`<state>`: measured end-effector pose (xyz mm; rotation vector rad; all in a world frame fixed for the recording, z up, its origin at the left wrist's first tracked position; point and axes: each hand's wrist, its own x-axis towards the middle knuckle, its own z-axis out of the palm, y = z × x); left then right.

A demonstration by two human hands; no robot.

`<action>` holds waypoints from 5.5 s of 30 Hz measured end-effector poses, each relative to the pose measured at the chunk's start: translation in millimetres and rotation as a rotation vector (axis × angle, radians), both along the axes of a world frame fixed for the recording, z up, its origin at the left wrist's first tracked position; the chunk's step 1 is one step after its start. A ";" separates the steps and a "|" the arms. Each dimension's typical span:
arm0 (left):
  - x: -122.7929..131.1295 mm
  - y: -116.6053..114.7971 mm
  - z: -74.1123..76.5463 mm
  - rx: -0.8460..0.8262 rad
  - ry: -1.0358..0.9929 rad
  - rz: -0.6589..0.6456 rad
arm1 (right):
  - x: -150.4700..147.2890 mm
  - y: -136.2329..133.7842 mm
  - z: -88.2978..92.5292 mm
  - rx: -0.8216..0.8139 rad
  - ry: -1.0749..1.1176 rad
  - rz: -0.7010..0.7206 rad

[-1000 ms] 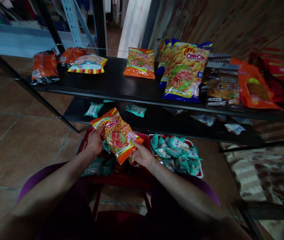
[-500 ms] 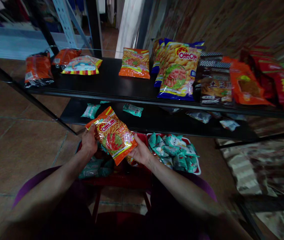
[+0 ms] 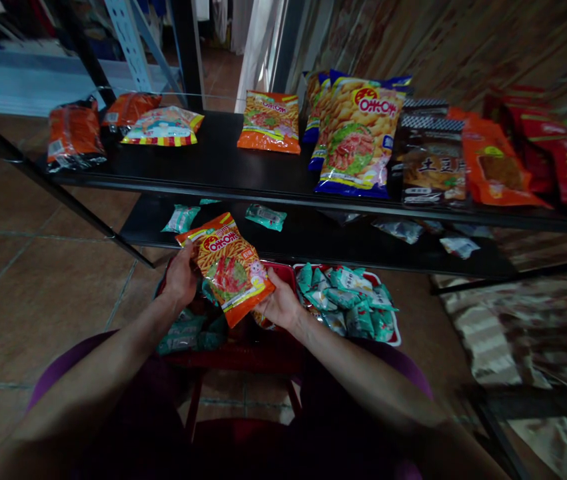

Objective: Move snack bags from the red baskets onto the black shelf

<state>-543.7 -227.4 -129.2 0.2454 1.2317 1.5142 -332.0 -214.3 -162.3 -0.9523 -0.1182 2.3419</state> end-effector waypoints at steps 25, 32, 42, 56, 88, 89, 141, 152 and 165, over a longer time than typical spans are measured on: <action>36.4 -32.0 -12.0 0.076 0.042 -0.418 | 13.7 21.4 -9.5 0.041 -0.061 -0.070; 18.7 -29.8 5.8 0.057 0.239 -0.686 | 15.8 36.1 -2.3 0.106 -0.067 -0.031; 11.8 -32.5 11.1 0.054 0.232 -0.786 | 14.7 33.7 -0.6 0.146 -0.070 -0.052; 4.7 -38.5 6.6 0.038 0.188 -0.883 | 26.7 53.6 5.5 0.190 -0.152 -0.265; -22.0 -37.8 0.6 0.018 0.215 -1.089 | 48.6 70.2 23.2 0.809 -0.595 -0.171; -22.1 -36.9 0.1 0.017 0.221 -1.088 | 48.2 70.0 23.9 0.822 -0.605 -0.181; 56.9 -27.0 82.5 0.113 0.171 -0.237 | 16.7 -27.4 82.6 0.708 -0.187 -0.160; 52.0 -1.7 84.7 0.196 0.000 -0.369 | 19.5 -3.1 100.7 0.709 -0.235 -0.271; 49.8 16.6 105.5 0.282 0.078 -0.439 | 14.3 29.2 117.9 0.684 -0.304 -0.342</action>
